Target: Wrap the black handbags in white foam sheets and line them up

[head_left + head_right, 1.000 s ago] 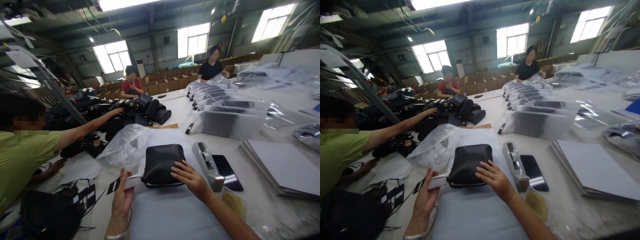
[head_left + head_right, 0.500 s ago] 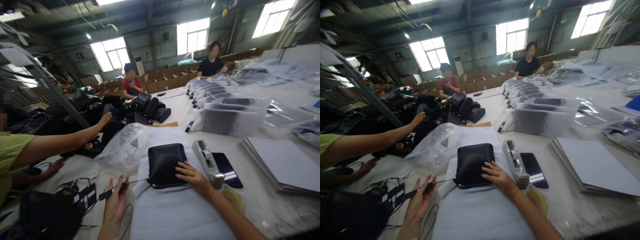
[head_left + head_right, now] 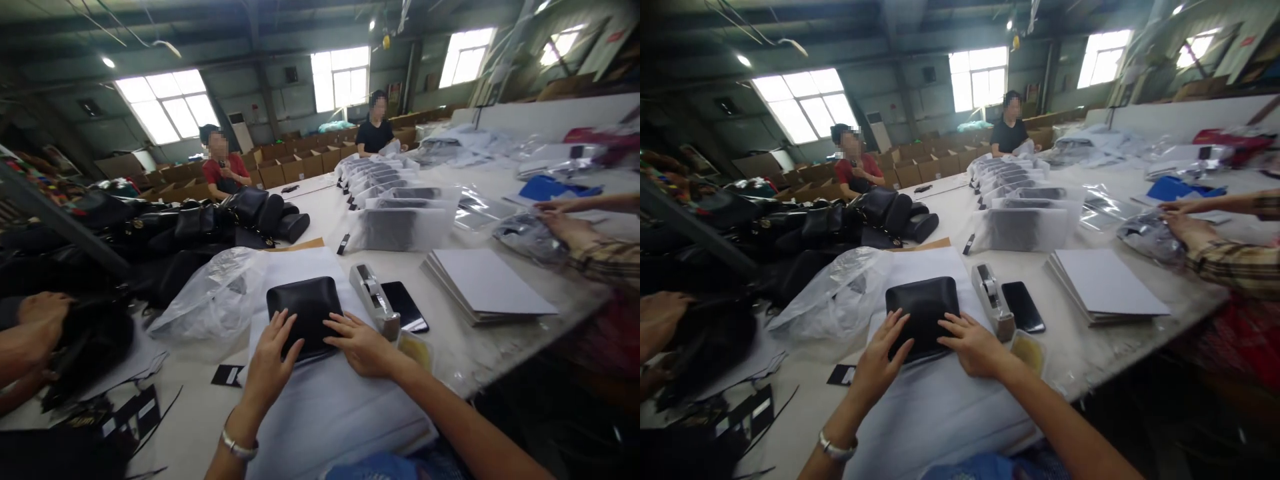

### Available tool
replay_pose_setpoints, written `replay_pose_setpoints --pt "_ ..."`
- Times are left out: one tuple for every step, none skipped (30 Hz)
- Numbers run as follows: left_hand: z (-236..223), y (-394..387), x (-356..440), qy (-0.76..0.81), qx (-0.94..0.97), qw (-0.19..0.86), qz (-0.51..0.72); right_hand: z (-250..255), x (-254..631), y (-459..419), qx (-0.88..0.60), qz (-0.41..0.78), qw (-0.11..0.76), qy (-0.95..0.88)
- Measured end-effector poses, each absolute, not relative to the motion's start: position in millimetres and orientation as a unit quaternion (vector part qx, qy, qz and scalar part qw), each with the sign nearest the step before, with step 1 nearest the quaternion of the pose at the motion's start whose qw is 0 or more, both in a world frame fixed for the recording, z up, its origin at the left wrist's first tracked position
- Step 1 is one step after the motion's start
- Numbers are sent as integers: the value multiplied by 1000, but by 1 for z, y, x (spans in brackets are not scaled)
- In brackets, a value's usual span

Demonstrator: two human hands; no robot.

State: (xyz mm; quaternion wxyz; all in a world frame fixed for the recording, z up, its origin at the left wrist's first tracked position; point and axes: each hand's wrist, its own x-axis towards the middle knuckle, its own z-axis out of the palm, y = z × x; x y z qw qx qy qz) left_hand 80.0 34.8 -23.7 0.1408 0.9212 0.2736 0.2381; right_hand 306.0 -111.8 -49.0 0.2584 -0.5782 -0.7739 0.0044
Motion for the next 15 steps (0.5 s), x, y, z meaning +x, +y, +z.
replay_pose_setpoints --pt "-28 36 90 261 934 123 211 -43 306 -123 -591 -19 267 -761" --pt "-33 37 98 254 943 102 190 -38 307 -137 -608 -49 282 -740" --pt "-38 38 104 251 949 81 173 -36 310 -151 -630 -83 299 -712" --pt "-42 38 108 252 952 61 162 -36 314 -166 -655 -117 315 -676" --pt "-47 38 111 253 954 44 156 -37 320 -182 -683 -150 326 -636" --pt "-51 38 112 256 954 30 155 -41 325 -199 -710 -177 328 -597" --pt "-54 37 113 260 953 19 156 -46 330 -215 -735 -198 320 -564" --pt "-57 37 112 264 951 10 159 -52 334 -230 -758 -211 302 -538" --pt "-58 35 111 267 950 2 163 -59 336 -244 -777 -220 281 -519" --pt "-59 34 110 271 948 -5 168 -69 338 -256 -790 -225 255 -511" --pt "-60 32 108 272 946 -13 173 -80 339 -264 -796 -228 234 -509" --pt "-63 30 106 272 945 -20 180 -95 340 -270 -795 -239 223 -512" --pt "-67 30 104 272 944 -28 187 -112 344 -270 -784 -254 218 -522" --pt "-72 31 105 267 943 -38 194 -130 349 -266 -765 -282 226 -533" --pt "-79 33 106 262 943 -49 200 -147 356 -258 -746 -328 253 -521"
